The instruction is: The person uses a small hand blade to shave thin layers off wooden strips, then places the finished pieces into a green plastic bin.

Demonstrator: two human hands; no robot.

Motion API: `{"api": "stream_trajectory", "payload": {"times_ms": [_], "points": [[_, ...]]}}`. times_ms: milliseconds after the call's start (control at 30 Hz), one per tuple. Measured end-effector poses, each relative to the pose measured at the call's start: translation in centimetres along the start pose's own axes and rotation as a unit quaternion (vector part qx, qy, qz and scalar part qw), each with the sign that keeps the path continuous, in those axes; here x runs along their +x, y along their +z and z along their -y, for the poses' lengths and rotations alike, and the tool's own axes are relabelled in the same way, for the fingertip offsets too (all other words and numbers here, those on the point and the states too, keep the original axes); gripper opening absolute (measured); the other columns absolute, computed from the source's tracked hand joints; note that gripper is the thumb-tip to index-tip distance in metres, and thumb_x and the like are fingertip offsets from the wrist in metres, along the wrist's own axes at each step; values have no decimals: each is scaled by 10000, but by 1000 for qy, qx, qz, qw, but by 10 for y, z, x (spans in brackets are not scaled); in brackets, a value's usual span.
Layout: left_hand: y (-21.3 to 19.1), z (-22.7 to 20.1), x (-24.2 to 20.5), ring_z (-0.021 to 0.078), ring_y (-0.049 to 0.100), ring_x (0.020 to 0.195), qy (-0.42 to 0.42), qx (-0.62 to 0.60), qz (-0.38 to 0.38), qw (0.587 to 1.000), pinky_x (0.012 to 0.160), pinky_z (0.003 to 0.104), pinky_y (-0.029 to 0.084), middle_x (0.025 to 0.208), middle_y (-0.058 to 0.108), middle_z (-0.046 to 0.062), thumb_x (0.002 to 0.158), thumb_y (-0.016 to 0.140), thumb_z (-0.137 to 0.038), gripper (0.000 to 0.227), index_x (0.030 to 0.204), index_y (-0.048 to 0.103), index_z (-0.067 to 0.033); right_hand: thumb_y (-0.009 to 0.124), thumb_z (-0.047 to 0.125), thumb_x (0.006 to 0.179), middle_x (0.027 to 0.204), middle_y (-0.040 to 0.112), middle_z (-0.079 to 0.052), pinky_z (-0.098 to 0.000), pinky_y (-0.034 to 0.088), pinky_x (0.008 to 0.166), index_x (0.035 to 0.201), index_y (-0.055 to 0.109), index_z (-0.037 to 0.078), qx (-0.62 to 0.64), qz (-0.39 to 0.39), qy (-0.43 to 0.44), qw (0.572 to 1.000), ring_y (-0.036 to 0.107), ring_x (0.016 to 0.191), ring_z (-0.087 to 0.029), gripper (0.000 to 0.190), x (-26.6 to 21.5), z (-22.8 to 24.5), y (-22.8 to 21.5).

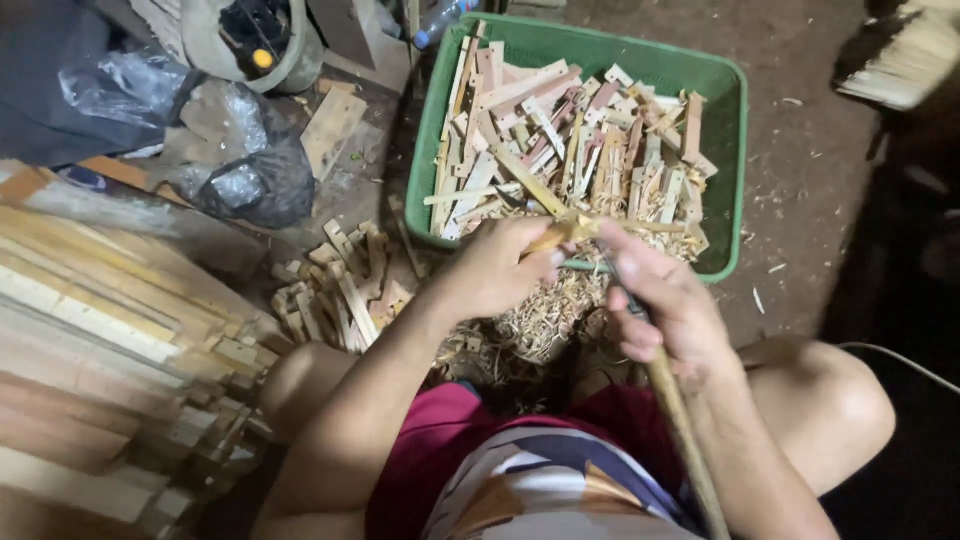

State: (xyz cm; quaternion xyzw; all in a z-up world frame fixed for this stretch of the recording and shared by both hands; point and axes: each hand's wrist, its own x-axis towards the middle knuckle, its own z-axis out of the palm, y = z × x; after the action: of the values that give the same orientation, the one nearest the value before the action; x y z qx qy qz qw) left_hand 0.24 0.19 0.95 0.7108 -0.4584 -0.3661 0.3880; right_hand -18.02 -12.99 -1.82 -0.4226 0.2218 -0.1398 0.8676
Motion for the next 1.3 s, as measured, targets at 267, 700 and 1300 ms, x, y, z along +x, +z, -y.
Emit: {"api": "stream_trajectory", "payload": {"times_ms": [267,700,1300], "points": [[7,-7,-7,149,516,435,71,114,-93,987,445,278,432,603,600,53,899,591,-673,695,1066,704,-7,571,89,1005,647,628,-146,-249,424,205,1479,514,46,-83,5,-22,996,447,285,-97,479,-1,11,-1],[15,16,-12,141,464,363,180,231,-208,933,445,275,397,442,452,-10,904,512,-769,658,608,524,-182,530,61,1007,566,580,-111,-216,413,183,1375,611,-11,-114,41,15,993,445,255,-80,383,-5,9,11],[70,38,-6,171,737,702,88,-160,-251,951,514,295,570,750,747,86,919,682,-212,120,918,735,-104,547,102,1026,693,668,-143,-240,460,229,1486,511,67,-61,25,6,998,497,311,-98,462,8,-7,0]]}}
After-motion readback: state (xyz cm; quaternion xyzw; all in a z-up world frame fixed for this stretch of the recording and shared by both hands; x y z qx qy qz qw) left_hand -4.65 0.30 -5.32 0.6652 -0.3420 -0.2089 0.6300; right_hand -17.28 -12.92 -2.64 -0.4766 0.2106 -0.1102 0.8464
